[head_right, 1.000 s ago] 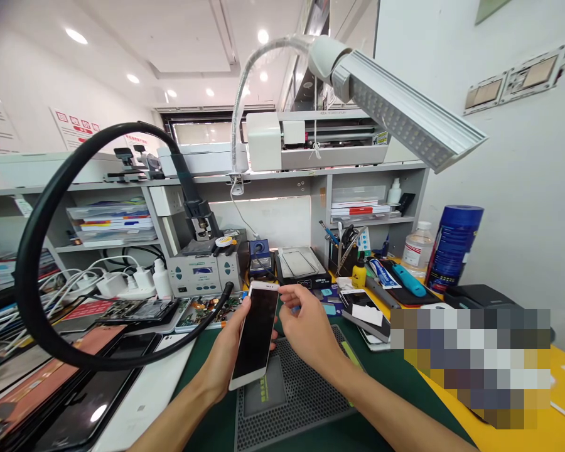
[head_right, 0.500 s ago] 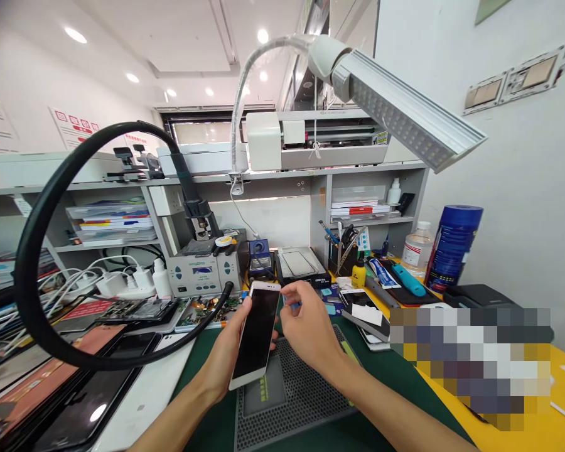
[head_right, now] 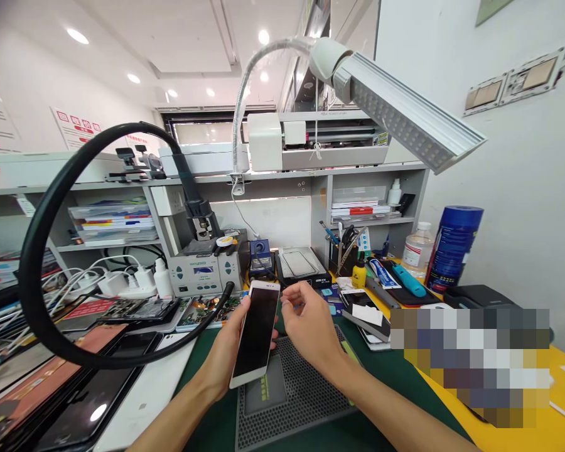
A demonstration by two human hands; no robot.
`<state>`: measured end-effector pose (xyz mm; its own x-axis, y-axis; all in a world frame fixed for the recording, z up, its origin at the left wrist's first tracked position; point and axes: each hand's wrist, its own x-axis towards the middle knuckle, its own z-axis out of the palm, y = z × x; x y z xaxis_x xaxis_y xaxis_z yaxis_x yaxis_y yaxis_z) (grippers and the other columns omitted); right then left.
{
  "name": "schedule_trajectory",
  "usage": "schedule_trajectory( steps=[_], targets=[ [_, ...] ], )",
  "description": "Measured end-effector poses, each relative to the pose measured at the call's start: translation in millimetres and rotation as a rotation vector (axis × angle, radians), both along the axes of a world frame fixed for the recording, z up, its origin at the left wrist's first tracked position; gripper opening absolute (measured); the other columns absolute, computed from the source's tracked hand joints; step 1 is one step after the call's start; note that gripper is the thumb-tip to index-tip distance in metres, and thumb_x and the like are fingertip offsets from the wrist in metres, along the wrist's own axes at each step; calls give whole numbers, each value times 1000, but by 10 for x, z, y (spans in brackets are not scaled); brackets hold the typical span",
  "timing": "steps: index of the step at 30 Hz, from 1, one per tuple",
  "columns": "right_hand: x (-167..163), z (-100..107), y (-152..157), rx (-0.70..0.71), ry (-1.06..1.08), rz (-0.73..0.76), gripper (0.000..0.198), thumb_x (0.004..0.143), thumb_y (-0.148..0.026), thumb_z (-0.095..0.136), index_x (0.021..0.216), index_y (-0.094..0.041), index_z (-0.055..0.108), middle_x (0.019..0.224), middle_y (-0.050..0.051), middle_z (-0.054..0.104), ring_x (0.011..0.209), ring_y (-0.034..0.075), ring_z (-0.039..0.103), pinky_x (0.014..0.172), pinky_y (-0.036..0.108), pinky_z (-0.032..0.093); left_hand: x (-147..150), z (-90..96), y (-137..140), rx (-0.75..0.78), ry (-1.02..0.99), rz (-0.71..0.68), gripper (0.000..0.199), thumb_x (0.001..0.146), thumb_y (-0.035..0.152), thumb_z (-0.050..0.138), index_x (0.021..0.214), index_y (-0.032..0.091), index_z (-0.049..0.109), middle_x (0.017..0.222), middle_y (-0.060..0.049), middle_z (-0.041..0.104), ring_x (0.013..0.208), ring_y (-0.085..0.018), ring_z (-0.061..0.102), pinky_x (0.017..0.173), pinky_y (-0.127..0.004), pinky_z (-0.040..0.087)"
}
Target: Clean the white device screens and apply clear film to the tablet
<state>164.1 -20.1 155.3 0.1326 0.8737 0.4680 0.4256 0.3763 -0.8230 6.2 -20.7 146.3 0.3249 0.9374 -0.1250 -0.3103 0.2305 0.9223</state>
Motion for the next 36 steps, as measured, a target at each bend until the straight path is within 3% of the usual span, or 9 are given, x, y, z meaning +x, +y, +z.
schedule_trajectory(
  steps=[8, 14, 28, 36],
  targets=[
    [-14, 13, 2, -8, 24, 15, 17, 88, -29, 58, 102, -20, 60, 88, 6, 70, 79, 22, 67, 71, 36, 54, -18, -51, 37, -30, -62, -11, 61, 89, 67, 51, 111, 14, 69, 81, -7, 71, 71, -20, 66, 69, -29, 50],
    [-6, 27, -19, -14, 10, 53, 20, 89, -32, 58, 103, -20, 66, 88, 5, 72, 80, 22, 67, 70, 35, 53, -44, -18, 51, -47, -118, -21, 56, 89, 64, 53, 93, 12, 71, 79, -9, 70, 58, -16, 62, 56, -26, 48],
    [10, 38, -45, -5, 25, 72, 16, 90, -36, 59, 93, -21, 63, 83, 5, 71, 75, 22, 67, 67, 34, 53, -57, 66, 64, -67, -218, 0, 44, 95, 52, 49, 104, 14, 69, 79, -6, 67, 63, -17, 64, 59, -27, 55],
    [-10, 72, -112, -29, -8, 81, 31, 89, -51, 63, 99, -22, 61, 87, 4, 70, 79, 21, 66, 69, 34, 50, -60, 23, 80, -28, -168, 57, 47, 93, 58, 50, 102, 15, 69, 83, -6, 69, 68, -18, 65, 63, -30, 55]
  ],
)
